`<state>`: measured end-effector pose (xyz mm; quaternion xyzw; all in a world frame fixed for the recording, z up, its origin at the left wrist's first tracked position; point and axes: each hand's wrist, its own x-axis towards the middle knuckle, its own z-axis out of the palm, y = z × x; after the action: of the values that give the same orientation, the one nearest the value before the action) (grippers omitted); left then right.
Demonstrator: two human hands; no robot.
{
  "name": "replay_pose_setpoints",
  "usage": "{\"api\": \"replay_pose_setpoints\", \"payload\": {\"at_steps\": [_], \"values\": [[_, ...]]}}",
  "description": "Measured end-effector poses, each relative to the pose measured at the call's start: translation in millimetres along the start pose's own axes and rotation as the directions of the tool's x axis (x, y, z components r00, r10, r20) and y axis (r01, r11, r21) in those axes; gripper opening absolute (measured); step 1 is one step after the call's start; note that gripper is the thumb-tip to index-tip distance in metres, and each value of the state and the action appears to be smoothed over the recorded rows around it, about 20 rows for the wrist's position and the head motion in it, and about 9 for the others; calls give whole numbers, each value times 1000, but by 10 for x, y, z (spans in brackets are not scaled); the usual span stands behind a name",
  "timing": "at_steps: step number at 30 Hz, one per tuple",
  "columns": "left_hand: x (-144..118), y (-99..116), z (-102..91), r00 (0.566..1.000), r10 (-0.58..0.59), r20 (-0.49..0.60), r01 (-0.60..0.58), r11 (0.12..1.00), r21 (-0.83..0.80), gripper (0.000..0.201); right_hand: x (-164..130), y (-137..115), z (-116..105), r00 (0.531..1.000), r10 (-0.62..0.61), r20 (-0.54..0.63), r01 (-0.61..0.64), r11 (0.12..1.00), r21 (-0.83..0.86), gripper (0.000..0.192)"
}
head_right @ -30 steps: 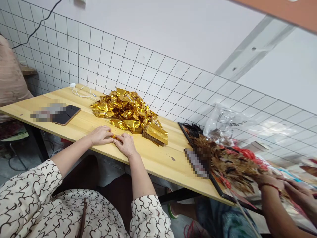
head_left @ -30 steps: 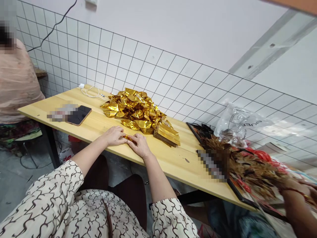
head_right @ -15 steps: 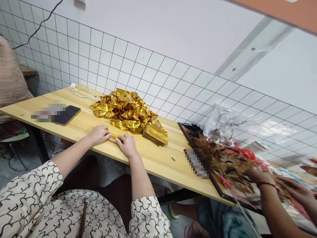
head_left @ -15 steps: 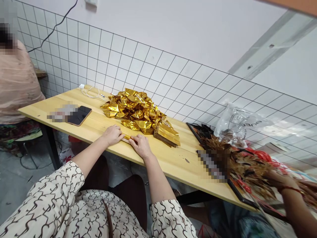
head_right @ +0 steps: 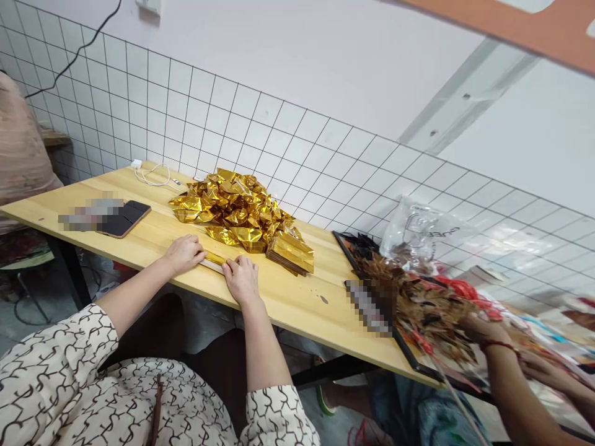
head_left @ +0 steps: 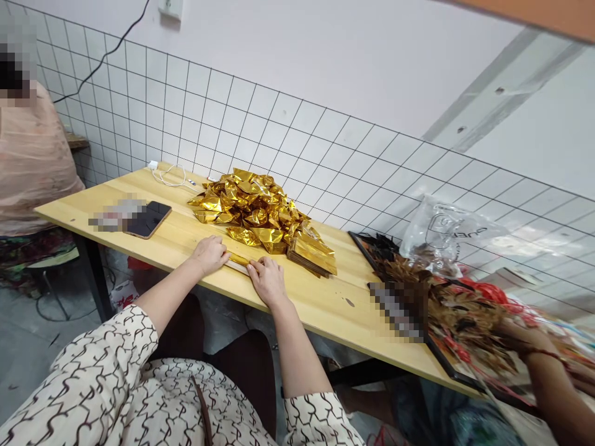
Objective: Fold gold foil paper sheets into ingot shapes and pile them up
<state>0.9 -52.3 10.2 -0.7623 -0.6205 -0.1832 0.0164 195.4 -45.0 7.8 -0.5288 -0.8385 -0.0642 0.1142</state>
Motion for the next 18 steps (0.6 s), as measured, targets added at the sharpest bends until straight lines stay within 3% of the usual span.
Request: {"api": "replay_pose_setpoints", "payload": {"at_steps": [12, 18], "values": [[-7, 5, -1, 1000, 4, 8, -4, 1000, 31, 33, -197, -44, 39, 993, 117, -26, -118, 992, -35, 36], [-6, -14, 31, 998, 63, -27, -63, 998, 18, 34, -289, -63, 52, 993, 39, -114, -42, 999, -23, 35]]}}
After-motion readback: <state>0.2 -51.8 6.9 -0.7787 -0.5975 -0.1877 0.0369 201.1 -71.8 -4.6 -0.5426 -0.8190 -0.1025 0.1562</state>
